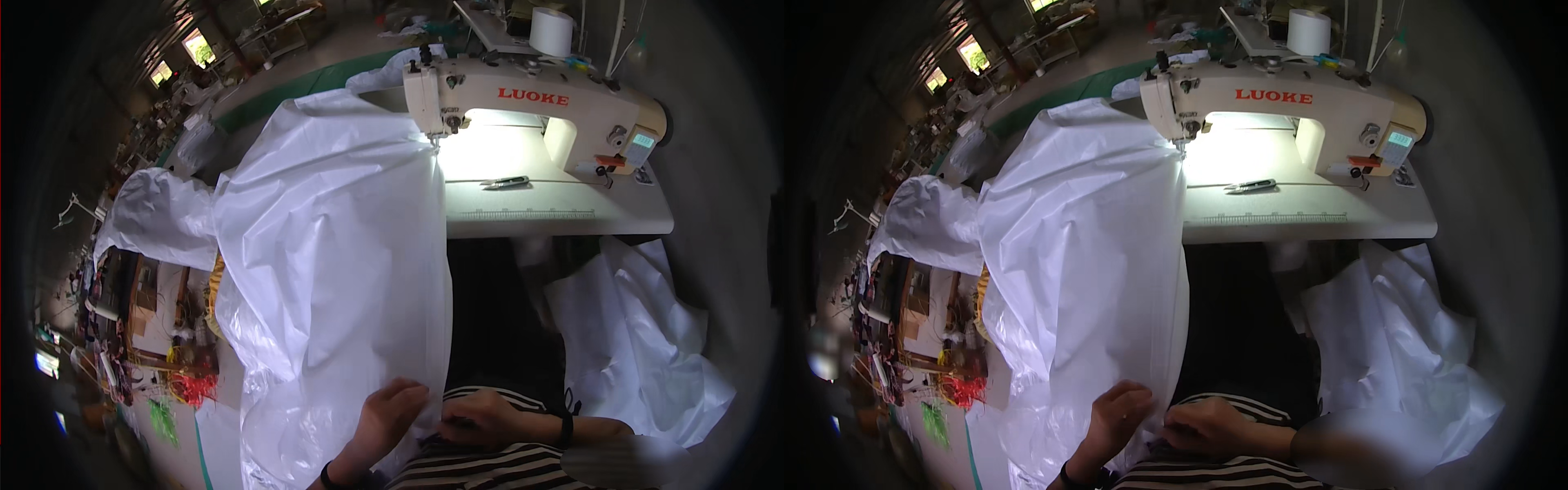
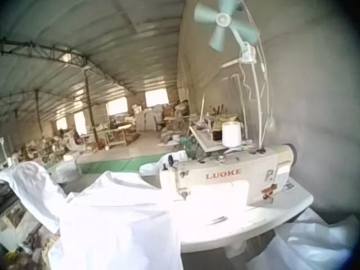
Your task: The recorder is sewing large white plastic sheets using an industrial sewing machine.
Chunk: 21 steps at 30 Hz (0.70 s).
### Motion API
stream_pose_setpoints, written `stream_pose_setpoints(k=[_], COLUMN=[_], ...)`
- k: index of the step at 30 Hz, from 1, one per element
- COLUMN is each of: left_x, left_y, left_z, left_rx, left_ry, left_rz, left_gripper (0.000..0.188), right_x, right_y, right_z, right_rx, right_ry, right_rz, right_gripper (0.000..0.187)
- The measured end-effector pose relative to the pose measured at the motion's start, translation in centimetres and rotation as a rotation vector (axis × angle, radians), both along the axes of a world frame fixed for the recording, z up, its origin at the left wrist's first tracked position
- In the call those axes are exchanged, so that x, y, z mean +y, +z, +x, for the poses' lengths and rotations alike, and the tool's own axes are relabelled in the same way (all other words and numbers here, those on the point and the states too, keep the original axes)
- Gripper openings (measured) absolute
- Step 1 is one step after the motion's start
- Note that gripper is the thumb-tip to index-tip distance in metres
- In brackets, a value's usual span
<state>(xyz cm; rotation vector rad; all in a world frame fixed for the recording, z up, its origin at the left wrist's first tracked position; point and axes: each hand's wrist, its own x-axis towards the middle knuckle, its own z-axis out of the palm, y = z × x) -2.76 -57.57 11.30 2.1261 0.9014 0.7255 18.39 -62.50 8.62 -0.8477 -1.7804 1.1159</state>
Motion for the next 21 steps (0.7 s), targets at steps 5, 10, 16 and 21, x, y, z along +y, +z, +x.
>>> stream_pose_setpoints(k=[5, 10, 16, 21], left_x=[-1.9, -2.2, -2.3, 0.1], left_y=[-0.4, -0.4, -1.6, -1.7], left_z=[0.0, -0.4, -0.7, 1.1], left_rx=[0.006, -0.049, -0.130, -0.110], left_ry=[0.074, 0.091, 0.111, 0.069], left_rz=[-0.175, -0.214, -0.399, 0.322], left_gripper=[0.023, 0.018, 0.010, 0.019], right_x=[-0.4, -0.4, 0.2, 6.3], right_y=[0.4, 0.3, 0.1, -0.6], right_z=[-0.6, -1.0, -0.7, 2.0], right_rx=[-0.167, -0.320, -0.456, -0.009], right_ry=[-0.090, -0.132, -0.107, -0.069], right_rz=[0.182, 0.339, 0.507, -0.266], right_gripper=[0.017, 0.019, 0.016, 0.025])
